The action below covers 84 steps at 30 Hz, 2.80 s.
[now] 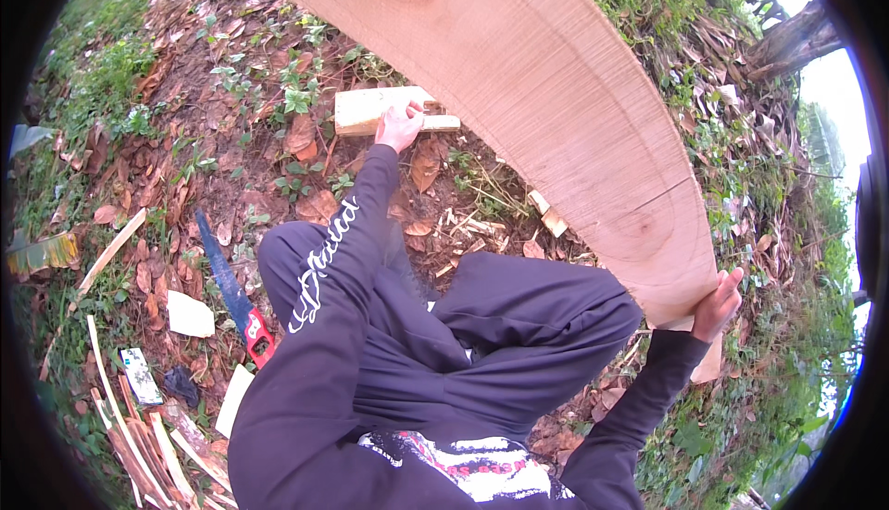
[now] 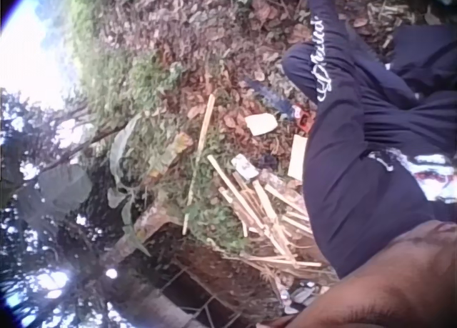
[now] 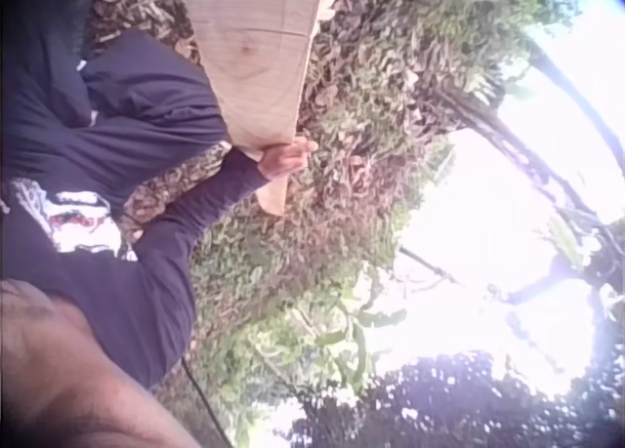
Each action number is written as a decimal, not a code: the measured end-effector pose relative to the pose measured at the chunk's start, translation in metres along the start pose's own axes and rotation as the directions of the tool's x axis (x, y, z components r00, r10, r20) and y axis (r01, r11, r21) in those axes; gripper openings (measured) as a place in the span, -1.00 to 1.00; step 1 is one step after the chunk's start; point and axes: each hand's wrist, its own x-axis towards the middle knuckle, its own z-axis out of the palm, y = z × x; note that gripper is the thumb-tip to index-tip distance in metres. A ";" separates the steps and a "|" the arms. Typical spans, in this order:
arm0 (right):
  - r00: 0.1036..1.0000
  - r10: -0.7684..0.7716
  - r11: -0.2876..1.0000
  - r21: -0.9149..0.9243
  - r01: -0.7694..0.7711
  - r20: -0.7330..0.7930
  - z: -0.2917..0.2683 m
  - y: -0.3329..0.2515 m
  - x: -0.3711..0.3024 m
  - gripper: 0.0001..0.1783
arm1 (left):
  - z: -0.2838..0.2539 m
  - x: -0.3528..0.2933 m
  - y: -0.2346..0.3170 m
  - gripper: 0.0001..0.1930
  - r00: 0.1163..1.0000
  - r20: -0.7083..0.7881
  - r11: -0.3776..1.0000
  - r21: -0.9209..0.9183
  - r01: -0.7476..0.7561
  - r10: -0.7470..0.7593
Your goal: The person sits on the ground and uses a red hand saw to cut a long wooden plank resting on a small wooden support structure. The person saws through the plank, separates the pieces, and then repositions the wood to continue cutting.
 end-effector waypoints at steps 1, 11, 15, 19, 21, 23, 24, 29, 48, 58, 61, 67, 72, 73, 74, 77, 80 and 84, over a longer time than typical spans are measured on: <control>1.000 0.012 1.000 0.013 -0.012 -0.022 -0.001 0.004 0.002 -0.23 | -0.005 0.002 0.022 -0.77 0.987 0.135 0.993 -0.065 0.100 -0.091; 0.994 0.000 0.999 -0.037 -0.004 -0.105 -0.040 0.015 0.042 -0.20 | 0.025 0.012 0.219 -0.61 0.684 0.708 0.188 -0.657 0.730 -0.176; 0.992 0.007 1.000 -0.011 -0.008 -0.127 -0.072 0.023 0.052 -0.17 | 0.043 0.011 0.219 -0.74 0.573 0.811 -0.219 -0.584 0.782 -0.117; 0.986 0.036 0.999 -0.001 -0.036 -0.166 -0.097 0.033 0.049 -0.18 | 0.064 0.009 0.237 -0.66 0.536 0.836 -0.127 -0.548 0.826 -0.119; 0.982 0.029 1.000 0.001 -0.029 -0.186 -0.102 0.023 0.051 -0.18 | 0.083 0.011 0.235 -0.64 0.556 0.794 0.050 -0.563 0.825 -0.245; 0.972 0.011 1.000 -0.008 -0.013 -0.233 -0.103 0.002 0.044 -0.18 | 0.090 0.017 0.243 -0.60 0.611 0.726 0.332 -0.519 0.788 -0.317; 0.981 0.006 1.000 0.018 -0.002 -0.195 -0.095 0.006 0.047 -0.20 | 0.085 0.007 0.237 -0.64 0.648 0.626 0.280 -0.590 0.757 -0.433; 0.966 -0.090 0.994 -0.087 0.070 -0.242 -0.121 0.005 0.030 -0.24 | 0.076 -0.005 0.258 -0.69 0.604 0.788 -0.078 -0.614 0.785 -0.118; 0.987 -0.154 0.987 -0.043 0.152 -0.039 -0.133 0.035 0.006 -0.37 | 0.138 0.014 0.280 -0.57 0.326 0.943 0.095 -0.331 0.939 0.061; 0.971 -0.228 0.969 0.078 0.234 -0.075 -0.140 0.054 -0.023 -0.35 | 0.079 -0.005 0.341 -0.37 0.700 0.475 0.726 -0.168 0.667 -0.533; 0.972 -0.228 0.970 0.077 0.232 -0.061 -0.141 0.059 -0.030 -0.34 | 0.075 0.028 0.363 -0.39 0.962 0.090 0.966 0.008 0.258 -0.258; 0.970 -0.238 0.967 0.087 0.241 -0.036 -0.138 0.064 -0.032 -0.38 | 0.123 0.113 0.396 -0.31 0.842 0.490 0.940 -0.117 0.319 -0.224; 0.963 -0.269 0.962 0.051 0.270 -0.018 -0.151 0.069 -0.020 -0.40 | 0.184 0.131 0.390 -0.27 0.774 0.597 0.978 0.127 0.167 -0.210; 0.963 -0.270 0.961 0.060 0.271 -0.024 -0.152 0.071 -0.016 -0.41 | 0.188 0.127 0.385 -0.28 0.784 0.586 0.978 0.107 0.179 -0.208; 0.962 -0.272 0.959 0.071 0.273 -0.030 -0.153 0.073 -0.013 -0.41 | 0.191 0.127 0.381 -0.36 0.758 0.599 0.965 0.117 0.236 -0.258; 0.958 -0.286 0.958 0.041 0.285 0.015 -0.157 0.086 -0.004 -0.43 | 0.192 0.115 0.399 -0.55 0.788 0.602 0.881 -0.295 0.371 -0.130; 0.961 -0.275 0.961 0.038 0.275 0.006 -0.160 0.090 0.005 -0.44 | 0.167 0.106 0.435 -0.62 0.939 0.344 0.951 -0.282 0.123 -0.019; 0.968 -0.252 0.965 0.079 0.251 0.009 -0.167 0.092 0.015 -0.49 | 0.145 0.120 0.454 -0.62 0.986 0.147 0.986 -0.156 -0.050 0.073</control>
